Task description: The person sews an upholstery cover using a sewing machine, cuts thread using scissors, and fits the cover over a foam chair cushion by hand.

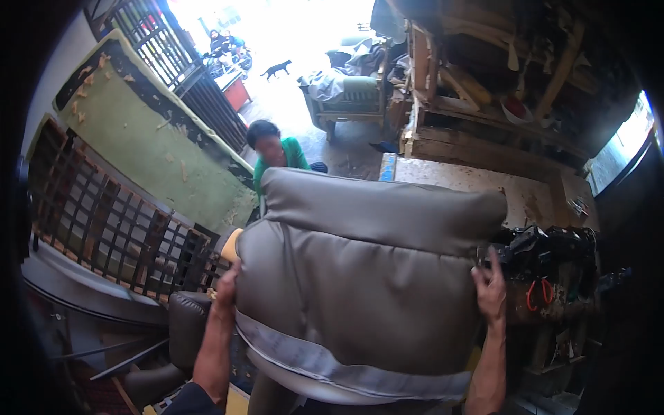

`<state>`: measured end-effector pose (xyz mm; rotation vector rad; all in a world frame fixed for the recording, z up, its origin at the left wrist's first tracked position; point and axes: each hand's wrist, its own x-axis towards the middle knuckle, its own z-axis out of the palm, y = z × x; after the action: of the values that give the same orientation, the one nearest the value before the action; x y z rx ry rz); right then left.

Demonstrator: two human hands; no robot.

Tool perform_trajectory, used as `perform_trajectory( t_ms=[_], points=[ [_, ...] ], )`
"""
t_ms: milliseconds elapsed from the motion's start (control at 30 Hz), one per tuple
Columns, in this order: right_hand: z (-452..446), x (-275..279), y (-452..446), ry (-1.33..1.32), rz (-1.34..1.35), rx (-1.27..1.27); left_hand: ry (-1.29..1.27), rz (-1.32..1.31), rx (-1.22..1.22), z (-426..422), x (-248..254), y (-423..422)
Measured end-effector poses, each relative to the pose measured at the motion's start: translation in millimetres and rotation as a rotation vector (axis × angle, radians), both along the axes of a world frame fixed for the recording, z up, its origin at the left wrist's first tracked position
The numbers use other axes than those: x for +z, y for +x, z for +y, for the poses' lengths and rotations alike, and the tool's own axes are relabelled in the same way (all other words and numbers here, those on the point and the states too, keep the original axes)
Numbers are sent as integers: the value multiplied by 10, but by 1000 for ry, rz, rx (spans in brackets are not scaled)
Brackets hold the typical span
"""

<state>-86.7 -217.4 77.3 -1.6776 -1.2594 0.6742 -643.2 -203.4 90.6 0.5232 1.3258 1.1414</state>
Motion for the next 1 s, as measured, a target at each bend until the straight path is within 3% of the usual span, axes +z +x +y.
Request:
perform_trajectory(
  t_ms=[67, 100, 167, 233, 300, 333, 400, 433, 467, 533, 567, 733, 833, 867, 933, 1000],
  points=[
    [169, 92, -72, -152, -244, -29, 105, -305, -37, -426, -442, -144],
    [213, -16, -109, -153, -242, -24, 149, -324, 10, -638, -486, -114],
    [205, -296, -195, -23, -792, -116, 53, -267, 137, -1028, -678, -271],
    [134, -126, -299, -94, -715, -86, -114, -179, 214, -1479, -802, -390],
    [-55, -327, -277, -120, -764, -90, -173, 853, -1, -1776, -1028, -534],
    [-178, -393, -288, -117, -778, -92, -237, 1068, -41, -1944, -1310, -521],
    [-669, -595, -340, -269, -723, -183, -215, 1179, -53, -2419, -1783, -354],
    [-996, -821, -280, -184, -761, -187, 73, 1343, 14, -2790, -2354, -374],
    [-1146, -999, -153, -70, -802, -190, -343, 1127, -69, -2850, -2072, -174],
    [-1287, -734, -110, -244, -769, -117, -320, 986, -15, -3039, -2040, -179],
    [-1383, -618, -160, -169, -639, -124, -370, 994, -69, -3066, -1920, -133],
    [-2116, -1064, -184, -297, -729, -274, -430, 1015, -145, -2908, -1934, -86],
    [-2210, -1178, -69, -299, -680, -276, -338, 863, -140, -2526, -1693, -98],
    [-2210, -1128, -1, -299, -681, -279, -223, 912, -90, -2412, -1762, -68],
    [-2043, -806, -121, -571, -449, -200, 10, 980, -8, -1972, -1693, -71],
    [-2147, -958, 7, -439, -508, -171, 267, 913, 23, -1476, -1363, -55]
  ],
)
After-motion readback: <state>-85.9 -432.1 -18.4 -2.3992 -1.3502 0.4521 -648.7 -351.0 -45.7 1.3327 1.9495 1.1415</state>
